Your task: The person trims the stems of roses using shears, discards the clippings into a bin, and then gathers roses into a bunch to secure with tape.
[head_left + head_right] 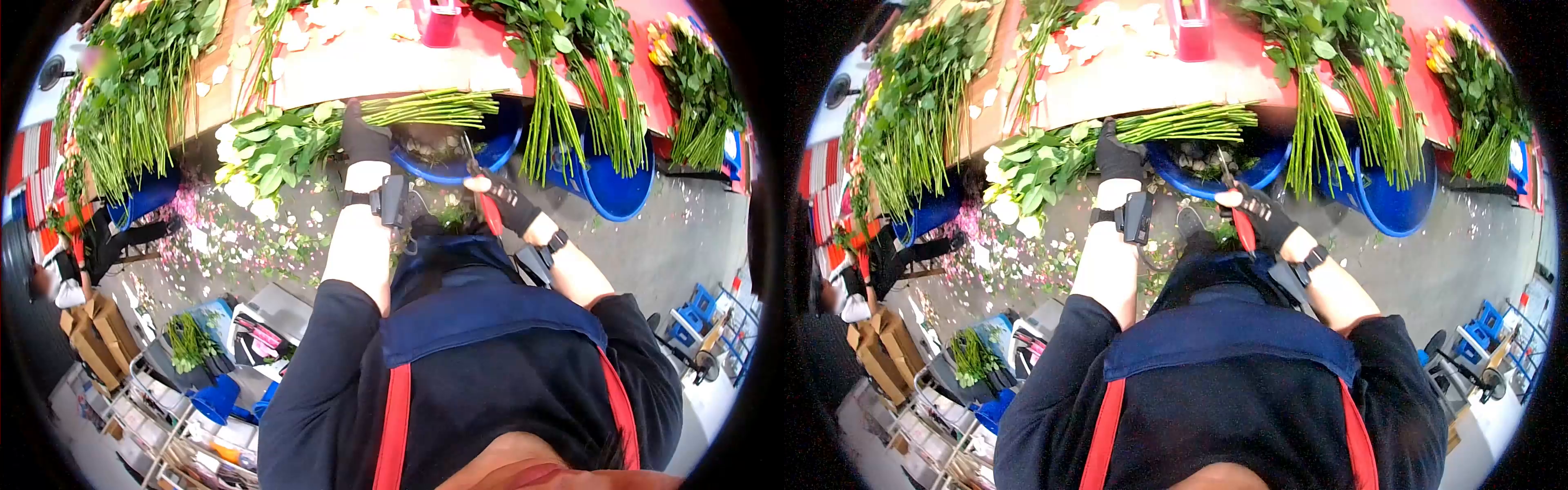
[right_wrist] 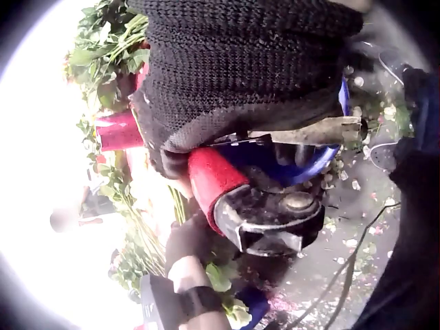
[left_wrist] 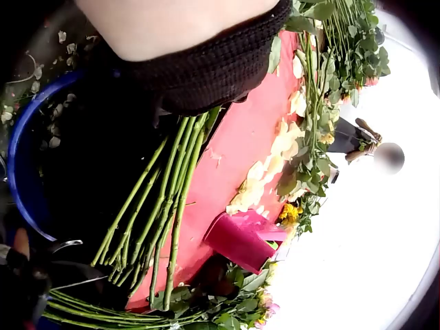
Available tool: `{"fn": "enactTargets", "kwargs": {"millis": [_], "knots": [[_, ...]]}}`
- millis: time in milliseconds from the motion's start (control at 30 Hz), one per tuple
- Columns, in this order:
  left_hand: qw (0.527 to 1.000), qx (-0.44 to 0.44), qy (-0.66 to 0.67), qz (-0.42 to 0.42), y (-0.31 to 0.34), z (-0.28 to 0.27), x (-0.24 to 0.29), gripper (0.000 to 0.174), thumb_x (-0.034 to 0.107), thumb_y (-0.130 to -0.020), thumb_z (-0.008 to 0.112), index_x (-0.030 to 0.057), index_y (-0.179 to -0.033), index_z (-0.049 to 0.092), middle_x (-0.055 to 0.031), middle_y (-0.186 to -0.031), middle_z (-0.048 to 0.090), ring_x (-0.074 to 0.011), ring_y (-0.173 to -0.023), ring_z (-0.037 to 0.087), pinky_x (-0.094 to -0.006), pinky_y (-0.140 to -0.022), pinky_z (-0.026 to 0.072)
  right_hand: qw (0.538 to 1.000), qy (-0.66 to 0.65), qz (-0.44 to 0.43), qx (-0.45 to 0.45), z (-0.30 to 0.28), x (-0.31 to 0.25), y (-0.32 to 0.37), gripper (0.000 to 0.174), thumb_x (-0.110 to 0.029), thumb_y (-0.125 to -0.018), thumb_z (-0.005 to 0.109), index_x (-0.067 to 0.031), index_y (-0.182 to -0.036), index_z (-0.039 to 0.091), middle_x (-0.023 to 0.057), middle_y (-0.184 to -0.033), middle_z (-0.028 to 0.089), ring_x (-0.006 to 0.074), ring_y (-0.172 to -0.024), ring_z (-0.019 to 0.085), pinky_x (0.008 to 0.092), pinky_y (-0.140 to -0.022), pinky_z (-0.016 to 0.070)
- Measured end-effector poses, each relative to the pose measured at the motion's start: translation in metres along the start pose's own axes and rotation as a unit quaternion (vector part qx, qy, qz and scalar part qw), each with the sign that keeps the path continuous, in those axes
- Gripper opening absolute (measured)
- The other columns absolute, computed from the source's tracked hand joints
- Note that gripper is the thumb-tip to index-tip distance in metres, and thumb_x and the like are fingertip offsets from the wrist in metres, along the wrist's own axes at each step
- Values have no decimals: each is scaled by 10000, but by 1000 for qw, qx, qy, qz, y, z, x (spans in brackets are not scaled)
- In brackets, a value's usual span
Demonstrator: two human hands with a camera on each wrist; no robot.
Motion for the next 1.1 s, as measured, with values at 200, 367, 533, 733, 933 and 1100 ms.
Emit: {"fn": "enactTargets", "kwargs": {"millis": [200, 367, 533, 733, 933, 1100], "knots": [[960, -84, -267, -2, 6, -3, 10, 319, 26, -871, 526, 11, -1189, 511, -100, -1041, 614, -204, -847, 612, -311, -694, 529, 986, -161, -32, -9, -2, 8, -52, 277, -287, -815, 665, -92, -993, 582, 38, -817, 594, 153, -638, 577, 305, -633, 523], [938, 1, 232, -257, 19, 0, 27, 184, 95, -918, 478, 54, -1085, 543, -94, -1002, 624, -201, -847, 614, -311, -687, 511, 992, -123, 2, -10, -6, 18, -53, 287, -330, -802, 661, -86, -939, 596, 40, -800, 595, 147, -642, 574, 281, -588, 483], [925, -127, -355, 44, 28, -15, 34, 246, 90, -846, 586, 15, -1079, 564, -107, -958, 664, -223, -844, 651, -292, -758, 514, 999, -4, -42, -6, -1, 1, -41, 304, -333, -791, 650, -70, -938, 602, 32, -795, 573, 137, -722, 552, 270, -644, 434], [896, 82, 270, -344, 37, -20, -10, 281, 230, -975, 386, 67, -1144, 539, -125, -1111, 617, -273, -992, 612, -416, -810, 513, 994, 55, -91, -14, 15, -33, -33, 260, -277, -813, 622, -44, -926, 601, 5, -811, 522, 118, -772, 503, 307, -667, 406], [977, -40, 109, -179, 23, -37, -34, 241, 265, -959, 475, 71, -1055, 582, -117, -1046, 611, -305, -979, 579, -468, -895, 467, 996, 1, -90, 0, 5, -6, -38, 391, -330, -775, 657, -21, -1003, 582, 2, -823, 529, 97, -760, 487, 238, -664, 406], [970, -61, 108, -209, 33, -34, -37, 269, 279, -961, 462, 66, -1090, 562, -122, -1076, 597, -301, -1001, 563, -471, -906, 455, 992, -102, -18, -71, -2, -16, -36, 468, -314, -802, 621, -26, -1167, 569, 31, -957, 583, 117, -870, 528, 250, -784, 423]]}}
Point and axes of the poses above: each hand's wrist, its own y-axis away from the middle knuckle, its own z-axis out of the palm, x = y × z, the point moved 2 cm from there along -y, towards the middle knuckle
